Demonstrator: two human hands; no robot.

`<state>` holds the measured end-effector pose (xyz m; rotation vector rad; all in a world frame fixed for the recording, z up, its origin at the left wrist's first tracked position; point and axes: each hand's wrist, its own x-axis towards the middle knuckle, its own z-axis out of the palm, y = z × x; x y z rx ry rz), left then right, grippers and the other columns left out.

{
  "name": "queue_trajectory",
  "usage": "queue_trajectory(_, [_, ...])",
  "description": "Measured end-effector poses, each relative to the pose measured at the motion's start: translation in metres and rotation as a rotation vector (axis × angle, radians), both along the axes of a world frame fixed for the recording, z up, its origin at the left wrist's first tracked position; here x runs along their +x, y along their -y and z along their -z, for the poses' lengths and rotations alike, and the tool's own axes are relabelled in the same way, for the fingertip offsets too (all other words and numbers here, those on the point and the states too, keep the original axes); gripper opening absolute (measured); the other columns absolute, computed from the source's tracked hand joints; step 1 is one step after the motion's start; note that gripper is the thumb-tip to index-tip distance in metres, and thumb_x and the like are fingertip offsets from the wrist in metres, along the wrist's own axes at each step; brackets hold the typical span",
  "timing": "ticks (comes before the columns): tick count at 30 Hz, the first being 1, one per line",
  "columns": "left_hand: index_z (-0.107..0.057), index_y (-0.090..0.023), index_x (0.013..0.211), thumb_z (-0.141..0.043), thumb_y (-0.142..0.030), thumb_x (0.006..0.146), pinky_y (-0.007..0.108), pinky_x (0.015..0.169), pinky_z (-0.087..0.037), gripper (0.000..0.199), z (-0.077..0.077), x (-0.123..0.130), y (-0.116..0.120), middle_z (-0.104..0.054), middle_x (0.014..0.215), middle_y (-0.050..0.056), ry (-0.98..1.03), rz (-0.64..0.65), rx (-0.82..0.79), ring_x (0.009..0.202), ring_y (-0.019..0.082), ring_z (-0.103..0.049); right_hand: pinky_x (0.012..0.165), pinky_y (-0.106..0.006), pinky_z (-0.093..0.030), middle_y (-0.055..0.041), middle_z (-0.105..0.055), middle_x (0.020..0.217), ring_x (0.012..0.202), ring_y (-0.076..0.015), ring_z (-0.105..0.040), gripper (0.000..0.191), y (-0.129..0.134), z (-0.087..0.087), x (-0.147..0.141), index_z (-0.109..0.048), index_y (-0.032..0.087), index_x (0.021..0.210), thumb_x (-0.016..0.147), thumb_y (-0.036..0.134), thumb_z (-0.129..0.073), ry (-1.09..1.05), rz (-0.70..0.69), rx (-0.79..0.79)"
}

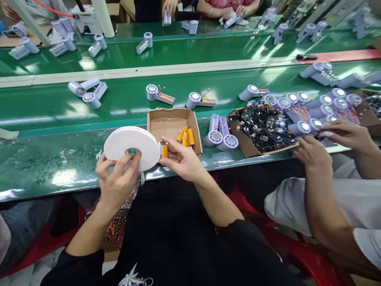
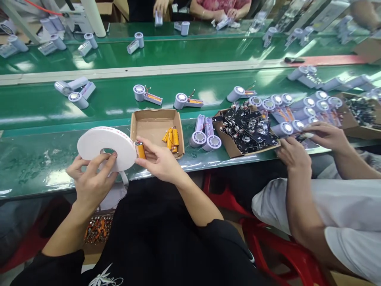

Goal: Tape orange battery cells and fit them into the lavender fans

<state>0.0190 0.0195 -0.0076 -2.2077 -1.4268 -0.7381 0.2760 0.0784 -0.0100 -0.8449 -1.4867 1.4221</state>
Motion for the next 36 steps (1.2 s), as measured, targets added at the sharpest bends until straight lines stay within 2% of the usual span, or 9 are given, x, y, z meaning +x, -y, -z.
queue_trajectory(3, [-0.062, -0.042, 0.156, -0.077, -0.021, 0.091, 0.07, 0.117, -0.034, 0.069, 0.004, 0.002, 0.0, -0.08, 0.126, 0.006, -0.036, -0.031, -0.012, 0.111, 0.035, -0.052, 0.105, -0.04, -0.068, -0.005, -0.085, 0.114, 0.11, -0.0237, -0.083, 0.08, -0.004, 0.007, -0.003, -0.062, 0.021, 0.155, 0.087, 0.052, -0.089, -0.094, 0.023, -0.083])
queue_trajectory(10, [-0.065, -0.028, 0.153, -0.083, -0.042, 0.092, 0.063, 0.1, -0.04, 0.065, 0.024, 0.04, 0.014, -0.073, 0.116, 0.018, 0.114, -0.092, -0.004, 0.109, 0.037, -0.053, 0.11, -0.055, -0.066, -0.0127, -0.079, 0.137, 0.126, -0.031, -0.08, 0.078, 0.009, 0.019, -0.049, -0.047, 0.033, 0.147, 0.087, 0.059, -0.089, -0.499, 0.535, -0.128])
queue_trajectory(13, [-0.068, -0.028, 0.149, -0.087, -0.039, 0.09, 0.056, 0.093, -0.043, 0.063, 0.017, 0.041, 0.035, -0.071, 0.102, 0.016, 0.134, -0.021, -0.079, 0.105, 0.035, -0.055, 0.108, -0.053, -0.067, -0.0119, -0.076, 0.142, 0.132, -0.03, -0.077, 0.067, -0.01, 0.014, -0.02, -0.05, 0.033, 0.141, 0.089, 0.057, -0.087, -0.405, 0.538, -0.043])
queue_trajectory(16, [-0.073, -0.029, 0.142, -0.089, -0.039, 0.087, 0.055, 0.097, -0.045, 0.058, 0.009, 0.006, 0.03, -0.074, 0.106, 0.015, 0.079, -0.036, -0.206, 0.108, 0.036, -0.058, 0.104, -0.047, -0.069, -0.0084, -0.071, 0.15, 0.136, -0.0273, -0.075, 0.062, -0.046, 0.006, 0.035, -0.051, 0.037, 0.145, 0.094, 0.06, -0.079, -0.372, 0.704, 0.173])
queue_trajectory(22, [-0.082, -0.025, 0.124, -0.072, -0.065, 0.09, 0.048, 0.106, -0.051, 0.053, 0.004, -0.091, -0.102, -0.081, 0.122, 0.013, 0.253, -0.067, -0.794, 0.116, 0.034, -0.067, 0.097, -0.045, -0.071, -0.0059, -0.083, 0.126, 0.112, -0.0256, -0.085, 0.062, -0.059, 0.023, 0.057, -0.054, 0.036, 0.135, 0.086, 0.042, -0.092, -0.361, 0.578, 0.056])
queue_trajectory(28, [-0.076, -0.011, 0.13, -0.056, -0.058, 0.093, 0.065, 0.117, -0.04, 0.063, -0.02, -0.091, -0.269, -0.068, 0.15, 0.026, 0.292, -0.37, -0.359, 0.142, 0.044, -0.053, 0.091, -0.047, -0.072, -0.0038, -0.086, 0.117, 0.095, -0.0252, -0.087, 0.064, -0.045, 0.036, 0.043, -0.045, 0.037, 0.122, 0.083, 0.044, -0.095, -0.412, 0.511, 0.03])
queue_trajectory(31, [-0.075, -0.013, 0.08, -0.052, -0.076, 0.086, 0.069, 0.109, -0.044, 0.067, -0.034, -0.088, -0.315, -0.079, 0.118, 0.021, 0.312, -0.442, -0.474, 0.136, 0.048, -0.059, 0.086, -0.045, -0.072, -0.0067, -0.087, 0.112, 0.09, -0.0263, -0.087, 0.069, -0.044, 0.029, 0.041, -0.045, 0.034, 0.118, 0.078, 0.049, -0.099, -0.38, 0.449, -0.056])
queue_trajectory(33, [-0.053, -0.019, 0.052, -0.054, -0.078, 0.078, 0.072, 0.097, -0.05, 0.064, -0.036, -0.092, -0.336, -0.075, 0.083, 0.02, 0.333, -0.469, -0.545, 0.119, 0.051, -0.069, 0.083, -0.043, -0.072, -0.0064, -0.087, 0.108, 0.087, -0.026, -0.087, 0.073, -0.047, 0.026, 0.039, -0.046, 0.032, 0.114, 0.072, 0.052, -0.102, -0.377, 0.396, -0.105])
queue_trajectory(36, [-0.045, -0.023, 0.05, -0.055, -0.077, 0.065, 0.074, 0.091, -0.052, 0.057, -0.023, -0.104, -0.363, -0.073, 0.073, 0.021, 0.267, -0.589, -0.613, 0.112, 0.053, -0.072, 0.083, -0.042, -0.071, -0.006, -0.087, 0.106, 0.084, -0.0254, -0.086, 0.077, -0.056, 0.026, 0.036, -0.047, 0.031, 0.11, 0.065, 0.056, -0.104, -0.381, 0.332, -0.138])
